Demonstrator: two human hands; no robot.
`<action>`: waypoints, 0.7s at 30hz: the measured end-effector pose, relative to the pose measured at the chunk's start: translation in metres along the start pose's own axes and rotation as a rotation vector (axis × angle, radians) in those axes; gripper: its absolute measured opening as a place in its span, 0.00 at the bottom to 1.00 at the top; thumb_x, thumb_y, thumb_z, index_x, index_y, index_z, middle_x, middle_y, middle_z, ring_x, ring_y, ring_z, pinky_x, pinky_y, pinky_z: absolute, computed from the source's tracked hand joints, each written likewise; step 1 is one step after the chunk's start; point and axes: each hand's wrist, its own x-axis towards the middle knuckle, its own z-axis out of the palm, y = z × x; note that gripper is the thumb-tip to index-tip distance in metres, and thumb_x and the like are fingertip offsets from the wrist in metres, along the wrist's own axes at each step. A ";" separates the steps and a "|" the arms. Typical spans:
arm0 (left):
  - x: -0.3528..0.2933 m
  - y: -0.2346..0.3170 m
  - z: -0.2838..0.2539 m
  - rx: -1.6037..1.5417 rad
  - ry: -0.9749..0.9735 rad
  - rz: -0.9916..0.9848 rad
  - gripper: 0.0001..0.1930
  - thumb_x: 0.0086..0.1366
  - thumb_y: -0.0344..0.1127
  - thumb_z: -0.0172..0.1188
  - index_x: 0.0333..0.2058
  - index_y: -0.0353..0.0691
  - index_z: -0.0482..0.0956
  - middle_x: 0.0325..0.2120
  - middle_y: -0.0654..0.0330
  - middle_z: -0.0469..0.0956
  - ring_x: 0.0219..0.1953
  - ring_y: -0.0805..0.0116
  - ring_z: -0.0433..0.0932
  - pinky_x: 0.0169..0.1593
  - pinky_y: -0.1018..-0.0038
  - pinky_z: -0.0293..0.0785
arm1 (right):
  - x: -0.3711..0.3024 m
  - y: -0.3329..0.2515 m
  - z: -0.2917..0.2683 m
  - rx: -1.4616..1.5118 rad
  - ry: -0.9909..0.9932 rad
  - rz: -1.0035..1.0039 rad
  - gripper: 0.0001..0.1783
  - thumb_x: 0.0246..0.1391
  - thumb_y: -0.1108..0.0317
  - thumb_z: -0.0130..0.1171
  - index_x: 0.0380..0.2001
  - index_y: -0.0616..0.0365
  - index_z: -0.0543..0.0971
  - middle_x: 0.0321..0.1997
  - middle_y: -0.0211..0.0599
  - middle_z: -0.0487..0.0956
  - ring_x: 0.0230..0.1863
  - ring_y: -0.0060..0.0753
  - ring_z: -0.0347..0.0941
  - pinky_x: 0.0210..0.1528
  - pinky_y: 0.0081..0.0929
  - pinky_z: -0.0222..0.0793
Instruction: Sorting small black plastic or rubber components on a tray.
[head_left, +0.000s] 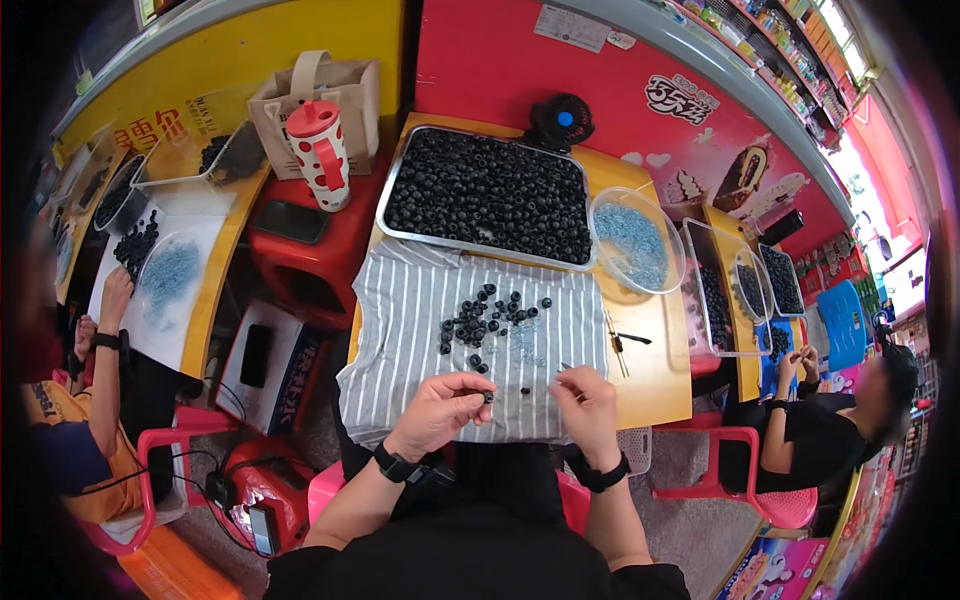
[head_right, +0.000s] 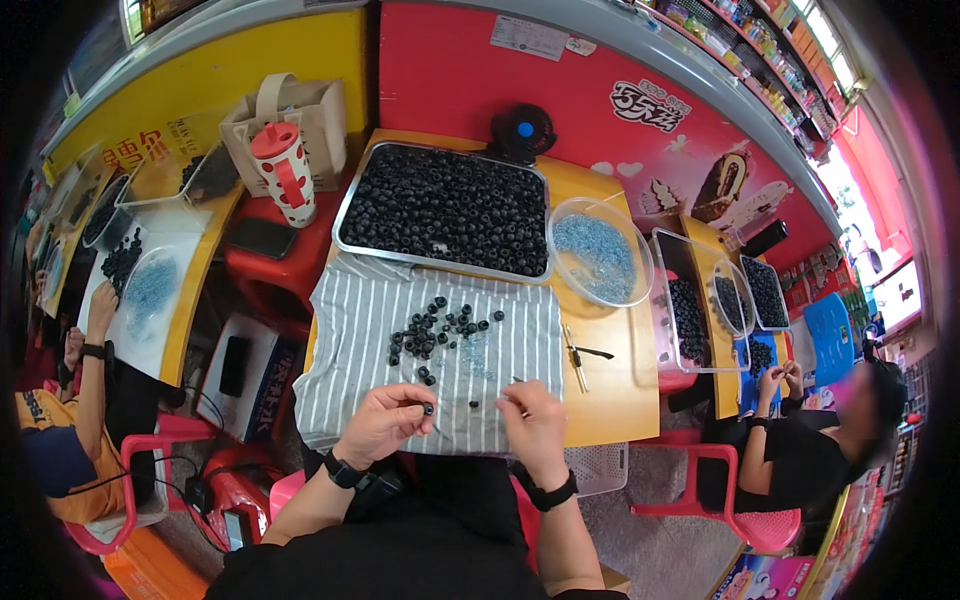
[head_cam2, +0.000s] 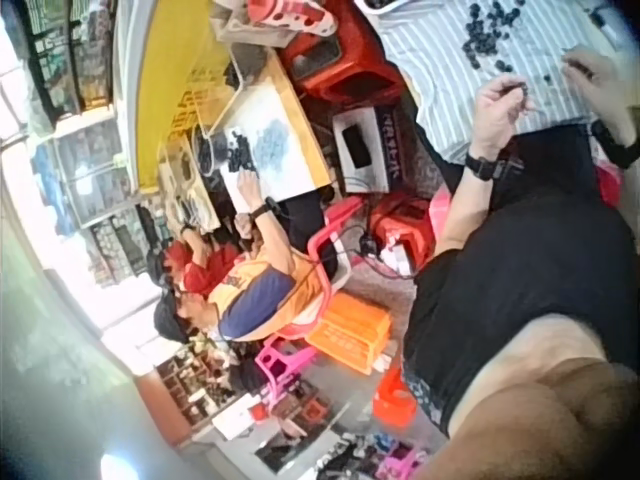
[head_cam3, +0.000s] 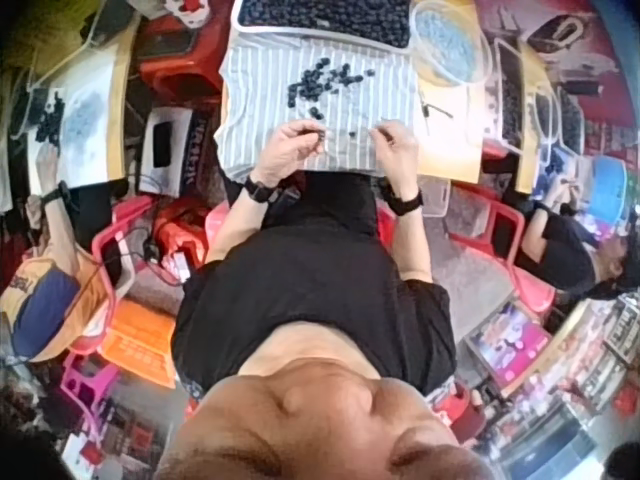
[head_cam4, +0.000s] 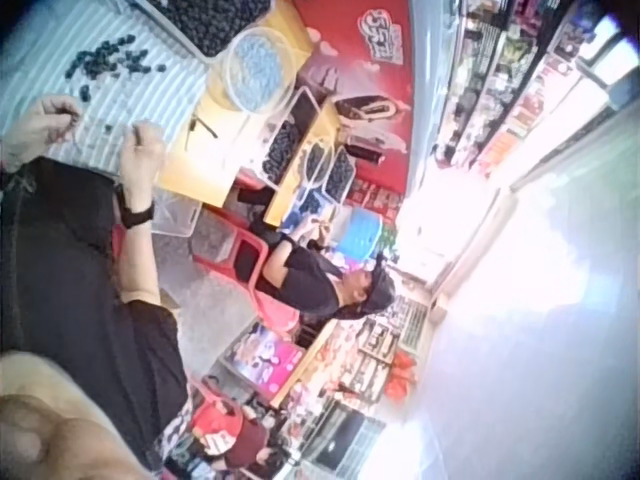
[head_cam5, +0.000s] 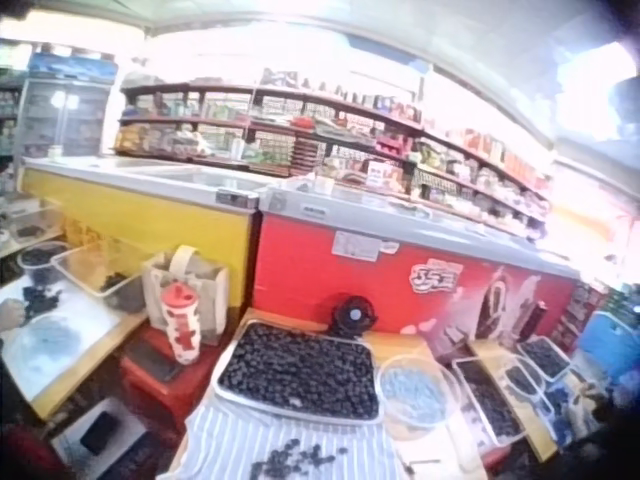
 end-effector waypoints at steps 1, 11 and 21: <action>0.001 0.001 -0.001 -0.003 -0.001 0.005 0.11 0.65 0.24 0.55 0.46 0.30 0.77 0.34 0.58 0.79 0.34 0.70 0.79 0.40 0.77 0.75 | 0.000 -0.004 0.001 -0.047 -0.053 -0.024 0.07 0.43 0.77 0.65 0.30 0.61 0.80 0.25 0.39 0.76 0.26 0.34 0.74 0.29 0.28 0.68; 0.003 0.000 -0.001 0.007 -0.006 -0.052 0.12 0.66 0.24 0.55 0.47 0.31 0.76 0.36 0.58 0.79 0.35 0.69 0.80 0.38 0.78 0.75 | -0.009 -0.023 0.023 0.135 -0.235 0.023 0.04 0.47 0.78 0.64 0.28 0.63 0.78 0.27 0.38 0.75 0.27 0.31 0.76 0.28 0.25 0.69; 0.004 -0.004 -0.003 0.064 -0.019 -0.015 0.11 0.64 0.22 0.57 0.45 0.29 0.77 0.38 0.59 0.77 0.37 0.71 0.79 0.41 0.77 0.77 | -0.014 -0.046 0.032 0.645 -0.322 0.245 0.04 0.51 0.81 0.62 0.31 0.68 0.77 0.31 0.38 0.82 0.36 0.25 0.81 0.38 0.19 0.76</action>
